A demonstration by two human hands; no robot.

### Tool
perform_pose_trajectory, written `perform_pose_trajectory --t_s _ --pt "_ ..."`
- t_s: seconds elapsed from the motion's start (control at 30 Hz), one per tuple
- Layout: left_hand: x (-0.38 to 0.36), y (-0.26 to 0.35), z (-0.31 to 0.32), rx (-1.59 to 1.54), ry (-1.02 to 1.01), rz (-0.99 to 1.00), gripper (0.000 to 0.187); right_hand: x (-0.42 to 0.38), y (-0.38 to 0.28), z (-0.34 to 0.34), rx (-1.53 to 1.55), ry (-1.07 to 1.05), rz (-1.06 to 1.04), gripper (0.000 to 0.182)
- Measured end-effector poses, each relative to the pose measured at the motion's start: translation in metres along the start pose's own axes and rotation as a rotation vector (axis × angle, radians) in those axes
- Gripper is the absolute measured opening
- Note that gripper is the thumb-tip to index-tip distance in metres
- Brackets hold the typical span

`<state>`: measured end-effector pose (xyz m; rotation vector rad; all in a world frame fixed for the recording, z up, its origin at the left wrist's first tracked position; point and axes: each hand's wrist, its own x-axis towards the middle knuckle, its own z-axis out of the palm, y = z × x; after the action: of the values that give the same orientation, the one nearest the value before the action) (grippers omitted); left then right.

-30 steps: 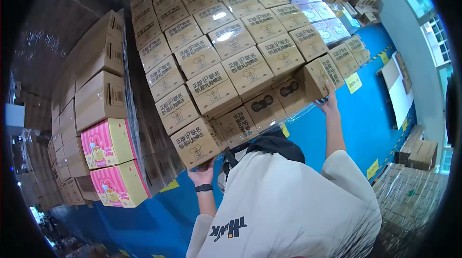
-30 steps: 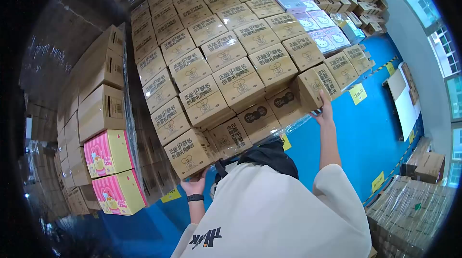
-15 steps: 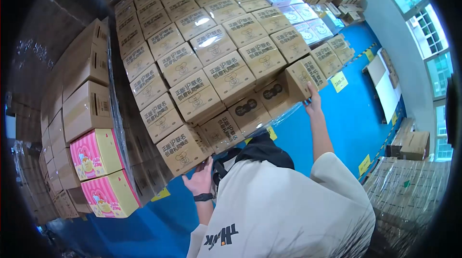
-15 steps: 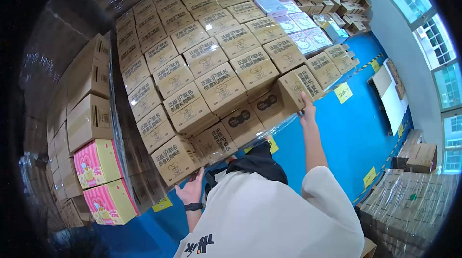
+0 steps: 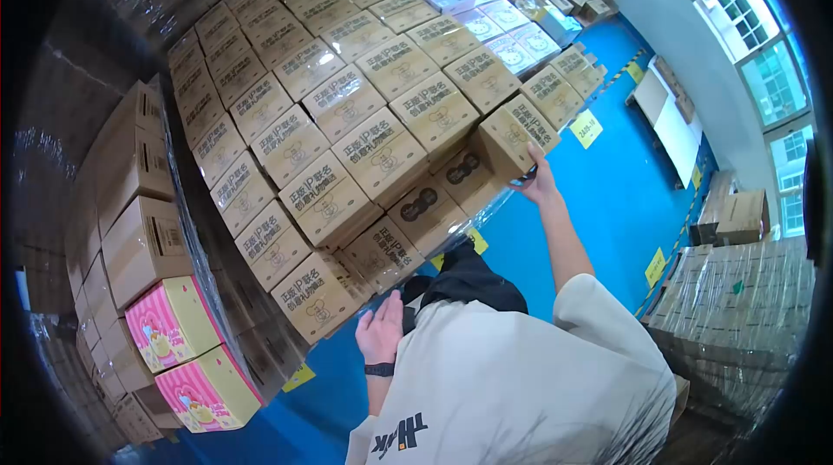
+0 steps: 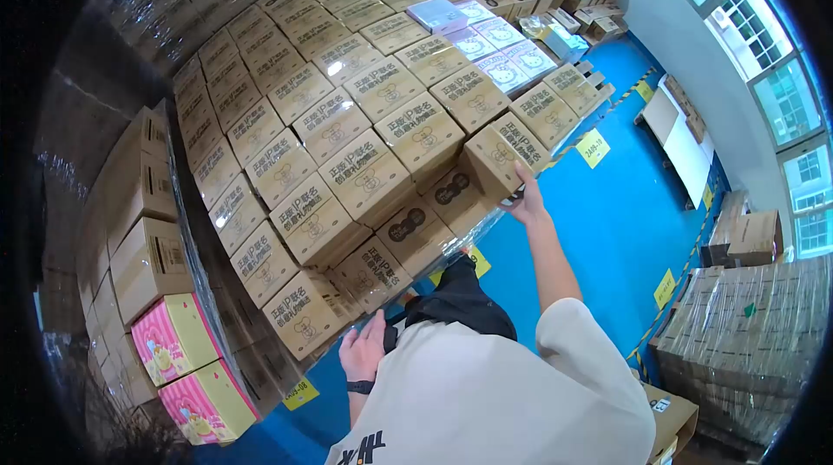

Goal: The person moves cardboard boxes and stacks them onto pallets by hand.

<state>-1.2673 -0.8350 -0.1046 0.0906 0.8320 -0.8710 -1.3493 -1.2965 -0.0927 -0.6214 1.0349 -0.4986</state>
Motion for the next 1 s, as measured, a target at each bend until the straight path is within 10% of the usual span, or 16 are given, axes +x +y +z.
perform_pose_trajectory --t_s 0.33,0.67,1.0 --pt "0.114 -0.067 0.105 1.499 -0.24 0.0 0.064 0.033 0.023 -0.013 0.223 -0.095 -0.281 0.043" --pt "0.24 -0.184 0.197 1.627 -0.304 -0.013 0.099 0.019 0.033 -0.032 0.197 -0.054 -0.221 0.065" --pt "0.321 -0.198 0.162 1.538 -0.102 0.168 0.045 0.03 0.008 -0.047 0.081 -0.189 -0.021 0.103"
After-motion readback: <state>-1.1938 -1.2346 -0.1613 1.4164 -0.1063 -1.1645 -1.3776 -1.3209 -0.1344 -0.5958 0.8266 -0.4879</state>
